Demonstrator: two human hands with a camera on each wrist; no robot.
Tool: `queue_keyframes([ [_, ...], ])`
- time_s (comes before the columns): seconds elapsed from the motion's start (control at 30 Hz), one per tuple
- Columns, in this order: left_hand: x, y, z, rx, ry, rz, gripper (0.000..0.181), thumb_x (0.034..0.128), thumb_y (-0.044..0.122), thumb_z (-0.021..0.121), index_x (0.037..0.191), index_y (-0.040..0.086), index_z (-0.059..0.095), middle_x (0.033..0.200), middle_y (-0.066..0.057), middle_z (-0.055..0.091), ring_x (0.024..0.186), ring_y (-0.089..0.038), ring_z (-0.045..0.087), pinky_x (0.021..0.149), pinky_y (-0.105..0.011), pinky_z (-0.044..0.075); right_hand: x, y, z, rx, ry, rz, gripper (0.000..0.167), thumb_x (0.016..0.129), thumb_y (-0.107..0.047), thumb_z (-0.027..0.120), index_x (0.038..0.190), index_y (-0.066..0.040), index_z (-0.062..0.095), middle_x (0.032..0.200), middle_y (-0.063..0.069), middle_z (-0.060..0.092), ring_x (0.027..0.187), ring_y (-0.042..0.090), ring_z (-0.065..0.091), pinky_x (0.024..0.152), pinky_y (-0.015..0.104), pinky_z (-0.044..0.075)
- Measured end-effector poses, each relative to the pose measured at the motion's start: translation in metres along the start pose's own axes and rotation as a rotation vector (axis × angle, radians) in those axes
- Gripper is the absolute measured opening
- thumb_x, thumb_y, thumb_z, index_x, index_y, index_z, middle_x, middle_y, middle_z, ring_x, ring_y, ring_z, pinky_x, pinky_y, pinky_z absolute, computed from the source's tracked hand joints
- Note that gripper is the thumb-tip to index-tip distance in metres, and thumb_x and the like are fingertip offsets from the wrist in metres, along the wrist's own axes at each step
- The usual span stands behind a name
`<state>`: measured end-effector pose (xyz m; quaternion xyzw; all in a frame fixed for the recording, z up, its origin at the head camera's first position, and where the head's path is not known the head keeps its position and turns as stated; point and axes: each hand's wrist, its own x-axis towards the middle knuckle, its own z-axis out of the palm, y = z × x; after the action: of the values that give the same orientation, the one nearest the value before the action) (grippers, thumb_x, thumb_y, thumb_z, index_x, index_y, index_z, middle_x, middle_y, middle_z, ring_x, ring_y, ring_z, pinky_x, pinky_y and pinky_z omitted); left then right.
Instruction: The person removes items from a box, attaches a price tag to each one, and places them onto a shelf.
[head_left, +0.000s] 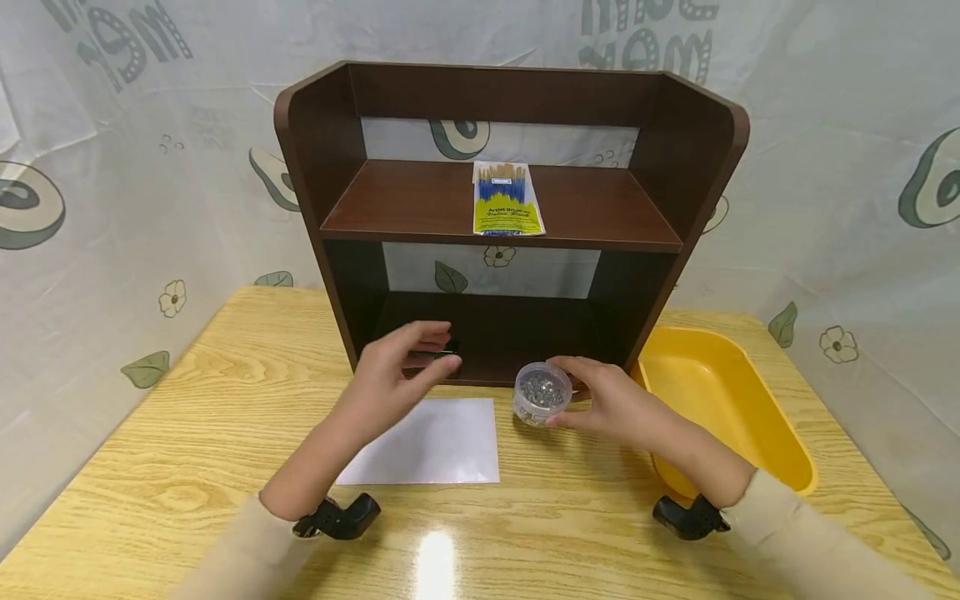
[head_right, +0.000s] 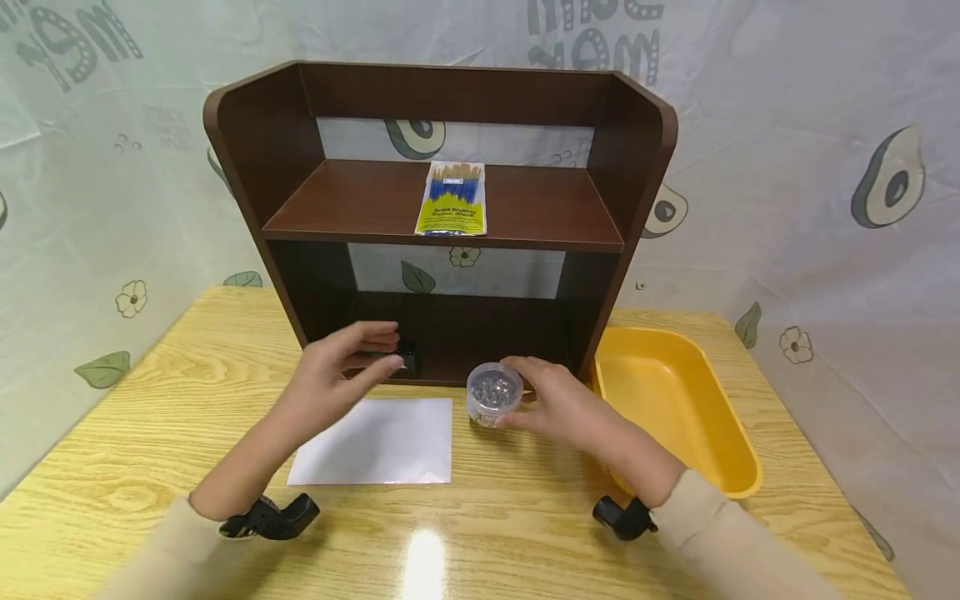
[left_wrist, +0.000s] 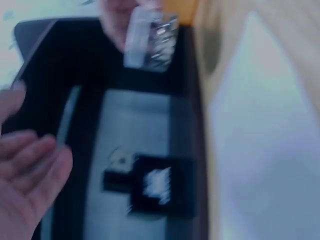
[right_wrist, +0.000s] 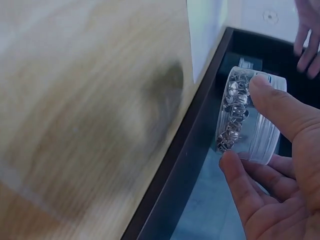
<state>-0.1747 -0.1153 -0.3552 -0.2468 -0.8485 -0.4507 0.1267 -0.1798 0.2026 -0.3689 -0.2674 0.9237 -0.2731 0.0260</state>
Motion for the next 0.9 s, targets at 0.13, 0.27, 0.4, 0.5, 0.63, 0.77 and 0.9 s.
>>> queue_keyframes([
  [0.13,0.004,-0.004,-0.026,0.002,0.248,-0.047,0.026,0.0995,0.019,0.073,0.122,0.006,0.071,0.11,-0.01,0.077,0.096,-0.016,0.072,0.079,-0.018,0.059,0.006,0.007,-0.006,-0.014,0.021,0.012,0.071,0.083,-0.023,0.09,0.141,0.001,0.058,0.13,0.015,0.071,0.109,0.025,0.07,0.094,0.042,0.063],
  [0.27,0.007,-0.013,-0.046,0.031,0.485,-0.054,0.017,0.0991,0.015,0.073,0.108,0.0,0.071,0.089,-0.005,0.071,0.079,-0.003,0.061,0.066,-0.01,0.048,0.011,0.013,-0.012,-0.019,0.031,0.003,0.07,0.084,-0.022,0.089,0.14,0.004,0.057,0.126,0.016,0.071,0.106,0.025,0.071,0.09,0.041,0.064],
  [0.4,0.011,-0.024,-0.059,0.053,0.641,-0.073,0.022,0.097,0.013,0.074,0.102,-0.006,0.064,0.081,0.003,0.057,0.074,0.0,0.053,0.066,-0.011,0.045,0.017,0.019,-0.017,-0.027,0.031,0.007,0.068,0.085,-0.021,0.089,0.139,0.006,0.057,0.124,0.019,0.071,0.104,0.027,0.071,0.087,0.04,0.065],
  [0.5,0.014,-0.031,-0.064,0.073,0.677,-0.111,0.031,0.0949,0.014,0.076,0.109,-0.008,0.059,0.09,-0.005,0.056,0.08,-0.006,0.051,0.07,-0.011,0.044,0.022,0.026,-0.019,-0.034,0.03,0.013,0.068,0.086,-0.022,0.087,0.14,0.007,0.057,0.126,0.02,0.07,0.105,0.029,0.071,0.086,0.04,0.065],
  [0.63,0.017,-0.039,-0.066,0.078,0.628,-0.182,0.047,0.095,0.018,0.077,0.128,-0.005,0.053,0.117,-0.019,0.058,0.096,-0.017,0.054,0.074,-0.013,0.043,0.028,0.035,-0.022,-0.042,0.034,0.024,0.066,0.088,-0.023,0.086,0.139,0.007,0.057,0.124,0.02,0.07,0.103,0.029,0.071,0.086,0.041,0.064],
  [0.77,0.021,-0.046,-0.066,0.043,0.551,-0.222,0.052,0.0969,0.019,0.074,0.141,0.001,0.052,0.132,-0.019,0.061,0.108,-0.029,0.062,0.077,-0.008,0.045,0.033,0.043,-0.022,-0.049,0.033,0.041,0.064,0.089,-0.023,0.085,0.138,0.007,0.058,0.122,0.02,0.071,0.1,0.026,0.07,0.086,0.043,0.063],
  [0.9,0.025,-0.052,-0.064,0.023,0.516,-0.223,0.047,0.0979,0.015,0.073,0.142,0.008,0.057,0.132,-0.018,0.067,0.111,-0.033,0.067,0.076,-0.005,0.046,0.038,0.049,-0.019,-0.042,0.025,0.048,0.062,0.089,-0.02,0.084,0.137,0.007,0.057,0.122,0.022,0.07,0.1,0.028,0.069,0.088,0.046,0.062],
])
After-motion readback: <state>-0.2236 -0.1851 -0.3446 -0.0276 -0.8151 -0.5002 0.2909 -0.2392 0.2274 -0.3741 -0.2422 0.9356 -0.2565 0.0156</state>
